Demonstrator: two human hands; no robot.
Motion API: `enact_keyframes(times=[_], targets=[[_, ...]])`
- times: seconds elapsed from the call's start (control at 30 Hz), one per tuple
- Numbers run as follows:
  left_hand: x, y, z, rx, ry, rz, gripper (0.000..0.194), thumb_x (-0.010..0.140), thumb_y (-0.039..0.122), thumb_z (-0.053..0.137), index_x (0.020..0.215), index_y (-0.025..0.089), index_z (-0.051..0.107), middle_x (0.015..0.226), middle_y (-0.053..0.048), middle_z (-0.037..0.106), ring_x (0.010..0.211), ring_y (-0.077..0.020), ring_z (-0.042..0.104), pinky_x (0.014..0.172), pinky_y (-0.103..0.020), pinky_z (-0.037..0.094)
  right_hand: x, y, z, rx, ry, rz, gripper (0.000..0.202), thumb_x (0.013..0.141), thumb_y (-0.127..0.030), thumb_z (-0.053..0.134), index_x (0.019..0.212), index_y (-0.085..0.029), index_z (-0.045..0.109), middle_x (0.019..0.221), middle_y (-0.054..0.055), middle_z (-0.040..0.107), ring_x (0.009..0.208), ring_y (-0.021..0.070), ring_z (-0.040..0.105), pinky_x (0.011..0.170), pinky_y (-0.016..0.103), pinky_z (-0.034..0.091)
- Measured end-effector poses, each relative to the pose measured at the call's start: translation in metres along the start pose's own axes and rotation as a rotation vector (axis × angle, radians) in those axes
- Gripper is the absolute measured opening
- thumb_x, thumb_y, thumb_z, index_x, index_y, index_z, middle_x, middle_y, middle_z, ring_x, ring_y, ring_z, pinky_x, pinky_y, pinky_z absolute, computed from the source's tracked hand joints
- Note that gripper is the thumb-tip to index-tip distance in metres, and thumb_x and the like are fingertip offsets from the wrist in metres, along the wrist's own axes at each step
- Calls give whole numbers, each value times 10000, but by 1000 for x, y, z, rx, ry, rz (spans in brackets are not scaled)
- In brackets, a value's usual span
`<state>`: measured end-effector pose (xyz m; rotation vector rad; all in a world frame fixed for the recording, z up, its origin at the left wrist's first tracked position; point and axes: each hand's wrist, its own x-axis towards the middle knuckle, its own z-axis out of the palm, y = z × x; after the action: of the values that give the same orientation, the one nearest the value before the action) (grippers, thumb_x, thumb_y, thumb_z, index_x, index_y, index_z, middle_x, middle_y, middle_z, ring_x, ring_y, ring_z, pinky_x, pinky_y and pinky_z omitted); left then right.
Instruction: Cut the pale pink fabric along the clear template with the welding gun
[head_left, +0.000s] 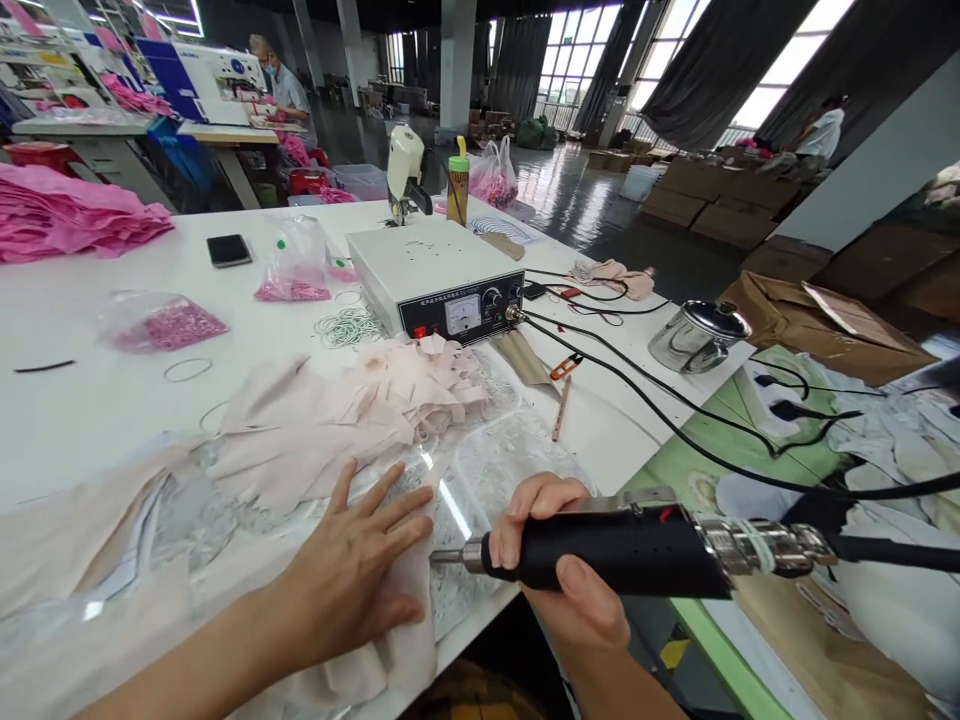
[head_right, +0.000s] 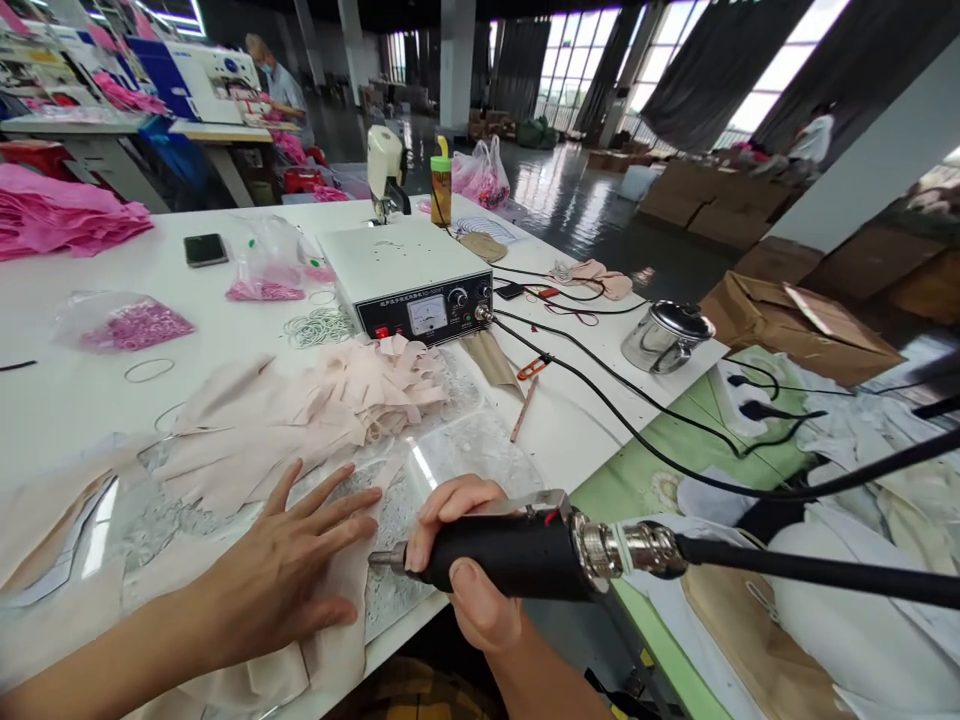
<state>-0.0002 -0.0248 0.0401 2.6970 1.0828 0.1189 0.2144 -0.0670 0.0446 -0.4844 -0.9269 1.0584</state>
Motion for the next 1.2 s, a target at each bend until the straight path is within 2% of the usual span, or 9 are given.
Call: enact_keyframes(times=[0.13, 0.3, 0.57, 0.7, 0.83, 1.0, 1.1, 1.2], targets=[[2, 0, 2, -22, -34, 20, 505, 739, 479, 830, 1159, 294, 619, 1482, -32, 551, 1459, -439, 320, 1145, -774, 12, -3, -3, 3, -40, -21, 13, 206, 848, -405, 637, 996, -262, 640, 888, 7, 543, 546, 109, 575, 540, 307, 515], [3, -1, 6, -37, -6, 57, 544, 723, 564, 825, 1141, 274, 634, 1460, -69, 566, 1446, -470, 323, 1113, -815, -9, -4, -6, 3, -106, -19, 15, 196, 839, -398, 635, 979, -261, 653, 861, 13, 539, 543, 124, 576, 521, 312, 511], [3, 9, 1, -49, 8, 16, 545, 693, 606, 844, 1084, 273, 663, 1436, -49, 584, 1451, -442, 331, 1151, -771, 1, -3, -4, 6, -150, 24, -9, 202, 829, -407, 625, 962, -257, 652, 849, 13, 520, 532, 126, 541, 500, 317, 491], [2, 12, -3, -30, 26, 5, 519, 686, 562, 871, 1043, 257, 651, 1432, -35, 590, 1459, -435, 320, 1173, -742, 22, -2, -2, 6, -138, -28, -7, 196, 836, -378, 623, 980, -251, 659, 860, 16, 530, 532, 122, 557, 513, 316, 495], [3, 12, -3, -43, 18, 15, 526, 686, 551, 879, 1036, 245, 633, 1431, -51, 590, 1448, -463, 324, 1153, -771, 43, 0, 0, 5, -138, -32, -18, 205, 836, -378, 618, 987, -245, 655, 869, 24, 532, 535, 124, 560, 511, 318, 491], [2, 8, 1, -54, 27, 18, 525, 684, 556, 877, 1037, 250, 638, 1449, -51, 575, 1456, -465, 305, 1150, -772, -15, 1, 0, 6, -176, -40, -14, 172, 851, -388, 608, 961, -261, 643, 848, 16, 534, 531, 129, 560, 511, 328, 514], [1, 5, 5, -76, 0, 34, 510, 721, 551, 849, 1081, 264, 629, 1472, -57, 556, 1456, -465, 306, 1128, -799, -2, 1, -2, 7, -180, -66, -14, 141, 863, -376, 609, 943, -264, 644, 834, 13, 550, 552, 135, 578, 529, 327, 532], [-1, 1, 9, -95, 29, 10, 507, 721, 511, 855, 1107, 279, 622, 1464, -53, 566, 1453, -436, 333, 1135, -782, -2, 1, -3, 7, -184, -77, 12, 130, 875, -377, 618, 941, -268, 641, 841, 12, 570, 563, 134, 589, 547, 327, 539]])
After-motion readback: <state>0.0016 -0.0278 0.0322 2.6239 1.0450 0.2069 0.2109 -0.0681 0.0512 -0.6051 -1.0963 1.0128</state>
